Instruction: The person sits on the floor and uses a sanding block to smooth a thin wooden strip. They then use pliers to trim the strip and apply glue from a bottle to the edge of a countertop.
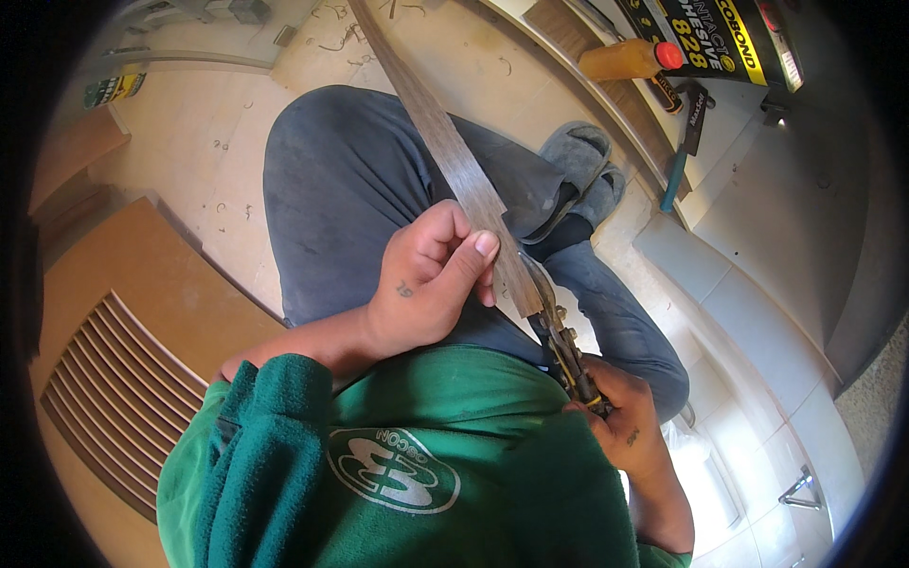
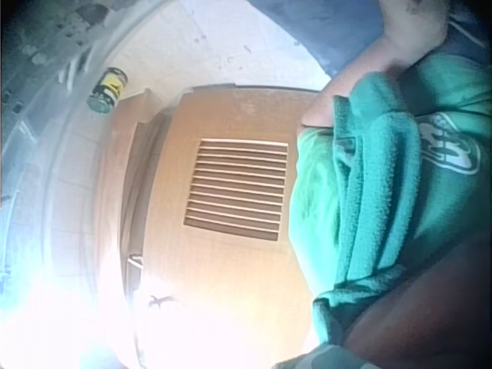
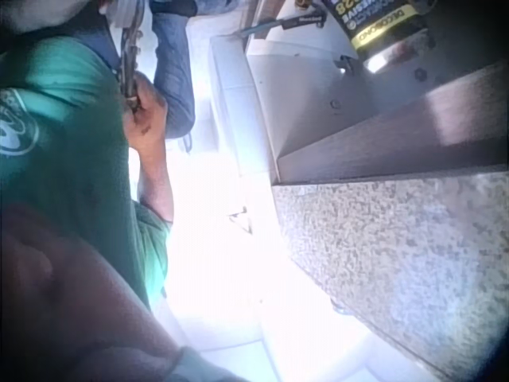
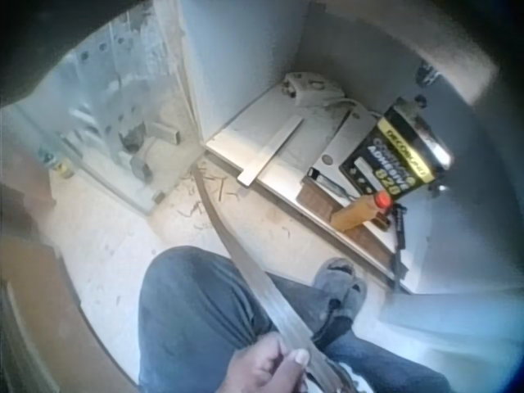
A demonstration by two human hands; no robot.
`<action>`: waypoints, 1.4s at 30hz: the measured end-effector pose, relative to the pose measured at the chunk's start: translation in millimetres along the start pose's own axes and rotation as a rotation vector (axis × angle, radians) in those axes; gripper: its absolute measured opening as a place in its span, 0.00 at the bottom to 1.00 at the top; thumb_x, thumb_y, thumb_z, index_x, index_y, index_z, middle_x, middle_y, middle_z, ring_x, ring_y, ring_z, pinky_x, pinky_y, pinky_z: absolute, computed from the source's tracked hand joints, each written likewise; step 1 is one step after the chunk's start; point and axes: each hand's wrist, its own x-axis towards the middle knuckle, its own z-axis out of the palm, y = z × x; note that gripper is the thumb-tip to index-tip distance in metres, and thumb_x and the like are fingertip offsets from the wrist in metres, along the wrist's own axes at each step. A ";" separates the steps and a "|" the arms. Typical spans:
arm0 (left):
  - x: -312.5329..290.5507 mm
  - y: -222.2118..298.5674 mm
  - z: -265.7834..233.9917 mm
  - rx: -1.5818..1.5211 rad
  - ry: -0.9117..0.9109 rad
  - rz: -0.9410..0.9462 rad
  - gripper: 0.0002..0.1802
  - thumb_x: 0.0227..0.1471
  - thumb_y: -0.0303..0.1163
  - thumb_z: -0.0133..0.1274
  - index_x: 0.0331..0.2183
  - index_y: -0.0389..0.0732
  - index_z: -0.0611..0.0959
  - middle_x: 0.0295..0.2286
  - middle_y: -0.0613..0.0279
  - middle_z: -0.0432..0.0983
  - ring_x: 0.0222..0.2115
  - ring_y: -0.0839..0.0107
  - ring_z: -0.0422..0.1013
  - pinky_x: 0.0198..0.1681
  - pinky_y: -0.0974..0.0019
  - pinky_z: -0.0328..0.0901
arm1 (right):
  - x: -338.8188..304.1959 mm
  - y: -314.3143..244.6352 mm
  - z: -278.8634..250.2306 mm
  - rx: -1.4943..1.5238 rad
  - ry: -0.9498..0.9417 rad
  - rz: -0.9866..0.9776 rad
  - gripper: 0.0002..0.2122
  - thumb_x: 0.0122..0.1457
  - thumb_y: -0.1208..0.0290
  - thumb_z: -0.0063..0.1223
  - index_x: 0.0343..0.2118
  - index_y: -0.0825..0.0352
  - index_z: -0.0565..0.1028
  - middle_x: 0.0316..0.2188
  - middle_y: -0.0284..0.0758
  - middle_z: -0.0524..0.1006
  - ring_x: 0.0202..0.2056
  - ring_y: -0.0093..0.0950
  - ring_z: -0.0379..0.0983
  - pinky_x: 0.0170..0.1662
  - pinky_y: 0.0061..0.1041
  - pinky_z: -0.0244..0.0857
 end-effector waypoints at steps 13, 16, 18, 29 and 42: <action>0.7 4.8 -0.3 0.101 -0.004 0.013 0.13 0.65 0.30 0.51 0.28 0.38 0.70 0.16 0.63 0.73 0.17 0.78 0.72 0.22 0.70 0.65 | 1.4 -20.4 2.2 0.018 0.005 0.097 0.18 0.56 0.66 0.65 0.42 0.77 0.76 0.26 0.39 0.71 0.28 0.26 0.65 0.33 0.27 0.62; 0.3 2.1 -0.3 0.076 -0.003 0.006 0.13 0.65 0.30 0.51 0.28 0.38 0.70 0.16 0.63 0.73 0.17 0.78 0.72 0.21 0.70 0.65 | 1.2 -19.6 1.8 0.024 -0.002 0.101 0.18 0.56 0.67 0.64 0.41 0.78 0.76 0.26 0.39 0.71 0.29 0.26 0.65 0.34 0.27 0.62; 0.2 3.1 0.3 0.064 0.000 -0.007 0.13 0.65 0.30 0.51 0.28 0.38 0.70 0.16 0.63 0.73 0.17 0.78 0.72 0.21 0.70 0.65 | 1.1 -17.4 2.8 0.034 0.002 0.081 0.18 0.56 0.67 0.64 0.42 0.78 0.76 0.26 0.39 0.72 0.29 0.26 0.66 0.34 0.27 0.63; -0.7 4.0 -0.1 0.058 0.003 -0.017 0.13 0.65 0.30 0.51 0.28 0.38 0.70 0.16 0.64 0.73 0.17 0.78 0.72 0.21 0.71 0.65 | 0.7 -10.0 4.5 0.047 0.021 0.002 0.20 0.57 0.66 0.65 0.45 0.79 0.76 0.28 0.43 0.75 0.31 0.29 0.70 0.39 0.28 0.67; -0.9 9.8 -3.3 0.105 -0.064 -0.041 0.12 0.68 0.29 0.50 0.31 0.39 0.69 0.19 0.67 0.72 0.19 0.82 0.68 0.22 0.75 0.61 | 2.6 -5.4 8.5 0.109 0.031 0.077 0.19 0.52 0.67 0.66 0.41 0.79 0.76 0.26 0.38 0.71 0.28 0.26 0.65 0.33 0.27 0.61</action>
